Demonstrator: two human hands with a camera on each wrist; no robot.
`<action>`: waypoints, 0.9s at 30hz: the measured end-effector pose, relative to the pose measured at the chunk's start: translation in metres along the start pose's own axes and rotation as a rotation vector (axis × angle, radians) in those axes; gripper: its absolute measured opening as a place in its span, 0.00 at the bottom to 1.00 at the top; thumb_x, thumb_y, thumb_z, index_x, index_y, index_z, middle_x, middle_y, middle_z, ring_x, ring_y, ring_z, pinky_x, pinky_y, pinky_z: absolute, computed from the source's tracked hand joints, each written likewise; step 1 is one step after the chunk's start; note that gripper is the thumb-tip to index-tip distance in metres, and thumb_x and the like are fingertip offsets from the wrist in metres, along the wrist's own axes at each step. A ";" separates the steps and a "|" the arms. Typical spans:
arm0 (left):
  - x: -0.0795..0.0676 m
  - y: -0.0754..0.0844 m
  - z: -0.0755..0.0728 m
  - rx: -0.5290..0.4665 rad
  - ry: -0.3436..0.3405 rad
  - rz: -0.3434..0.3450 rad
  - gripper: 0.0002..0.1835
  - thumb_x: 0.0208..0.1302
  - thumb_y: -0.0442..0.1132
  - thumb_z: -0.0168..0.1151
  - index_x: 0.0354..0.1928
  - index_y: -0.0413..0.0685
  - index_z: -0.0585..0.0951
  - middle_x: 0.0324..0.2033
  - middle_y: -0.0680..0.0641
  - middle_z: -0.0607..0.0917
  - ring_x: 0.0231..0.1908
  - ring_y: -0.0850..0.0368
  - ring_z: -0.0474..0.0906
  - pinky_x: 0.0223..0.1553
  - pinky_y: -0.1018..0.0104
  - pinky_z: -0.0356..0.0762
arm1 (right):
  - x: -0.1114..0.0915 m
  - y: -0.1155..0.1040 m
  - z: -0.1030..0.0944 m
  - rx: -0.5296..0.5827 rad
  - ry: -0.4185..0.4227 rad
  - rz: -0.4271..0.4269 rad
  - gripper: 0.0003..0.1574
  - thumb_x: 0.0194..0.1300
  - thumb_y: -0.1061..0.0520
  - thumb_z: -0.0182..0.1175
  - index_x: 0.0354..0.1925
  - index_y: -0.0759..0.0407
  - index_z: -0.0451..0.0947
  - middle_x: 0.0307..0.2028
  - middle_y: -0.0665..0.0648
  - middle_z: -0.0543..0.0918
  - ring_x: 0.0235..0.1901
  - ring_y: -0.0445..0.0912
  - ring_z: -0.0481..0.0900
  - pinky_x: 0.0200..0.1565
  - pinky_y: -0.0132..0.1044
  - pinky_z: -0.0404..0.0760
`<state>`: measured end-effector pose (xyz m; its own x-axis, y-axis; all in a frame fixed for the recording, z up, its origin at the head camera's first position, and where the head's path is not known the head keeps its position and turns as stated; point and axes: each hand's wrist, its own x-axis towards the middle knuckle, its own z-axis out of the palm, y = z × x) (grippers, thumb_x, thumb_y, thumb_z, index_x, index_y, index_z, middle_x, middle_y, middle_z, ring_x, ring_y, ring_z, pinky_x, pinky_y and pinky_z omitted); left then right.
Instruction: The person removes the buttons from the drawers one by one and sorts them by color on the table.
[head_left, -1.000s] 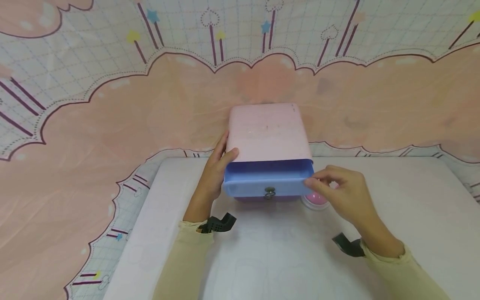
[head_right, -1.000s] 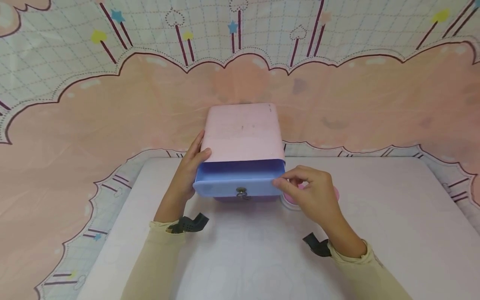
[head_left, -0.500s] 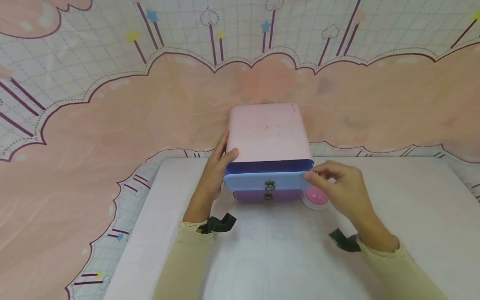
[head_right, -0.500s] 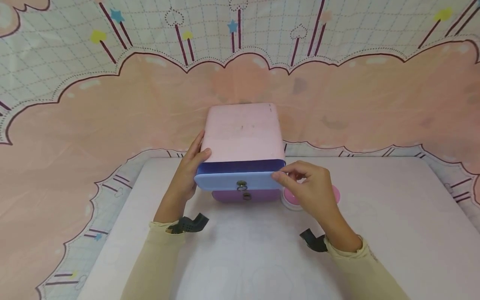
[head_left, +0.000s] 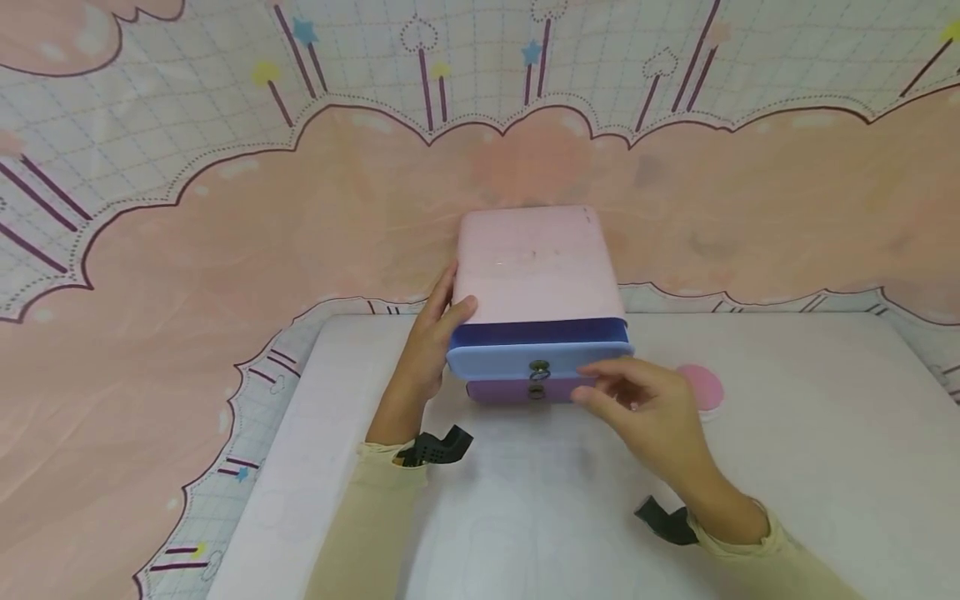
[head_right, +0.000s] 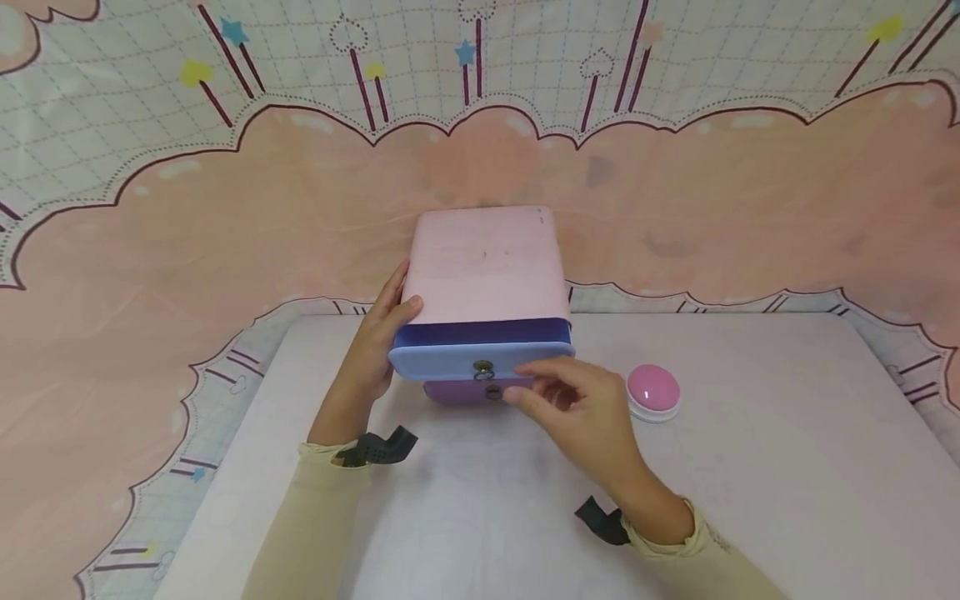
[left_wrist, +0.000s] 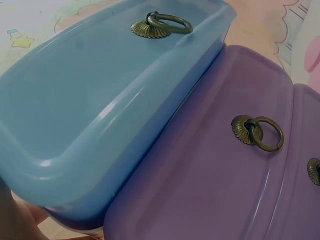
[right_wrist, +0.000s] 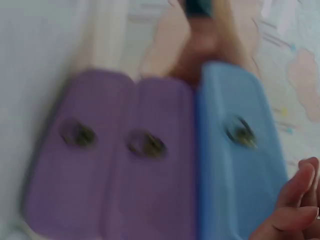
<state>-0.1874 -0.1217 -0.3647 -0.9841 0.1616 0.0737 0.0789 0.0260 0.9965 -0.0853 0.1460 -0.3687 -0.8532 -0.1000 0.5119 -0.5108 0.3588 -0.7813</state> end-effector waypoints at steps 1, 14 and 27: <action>0.000 0.000 0.000 0.000 0.001 -0.001 0.39 0.72 0.51 0.57 0.81 0.72 0.54 0.81 0.61 0.47 0.81 0.58 0.40 0.80 0.47 0.40 | -0.001 0.002 0.006 0.001 -0.030 0.027 0.15 0.56 0.65 0.75 0.44 0.58 0.89 0.27 0.46 0.85 0.23 0.38 0.74 0.25 0.29 0.75; -0.001 0.002 0.001 -0.010 -0.002 0.012 0.39 0.72 0.51 0.58 0.80 0.73 0.54 0.81 0.61 0.48 0.81 0.58 0.41 0.80 0.48 0.42 | -0.005 0.012 0.040 0.150 -0.175 0.322 0.22 0.62 0.53 0.74 0.53 0.60 0.84 0.28 0.54 0.88 0.22 0.44 0.83 0.25 0.32 0.78; -0.001 0.003 0.001 -0.017 -0.003 0.014 0.39 0.72 0.50 0.57 0.81 0.71 0.54 0.81 0.61 0.47 0.81 0.58 0.41 0.80 0.48 0.43 | 0.006 0.010 0.053 0.270 -0.141 0.459 0.16 0.70 0.49 0.66 0.39 0.62 0.87 0.24 0.60 0.85 0.19 0.49 0.82 0.20 0.30 0.65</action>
<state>-0.1856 -0.1209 -0.3619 -0.9824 0.1649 0.0874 0.0899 0.0074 0.9959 -0.1010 0.0998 -0.3928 -0.9910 -0.1200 0.0589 -0.0762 0.1456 -0.9864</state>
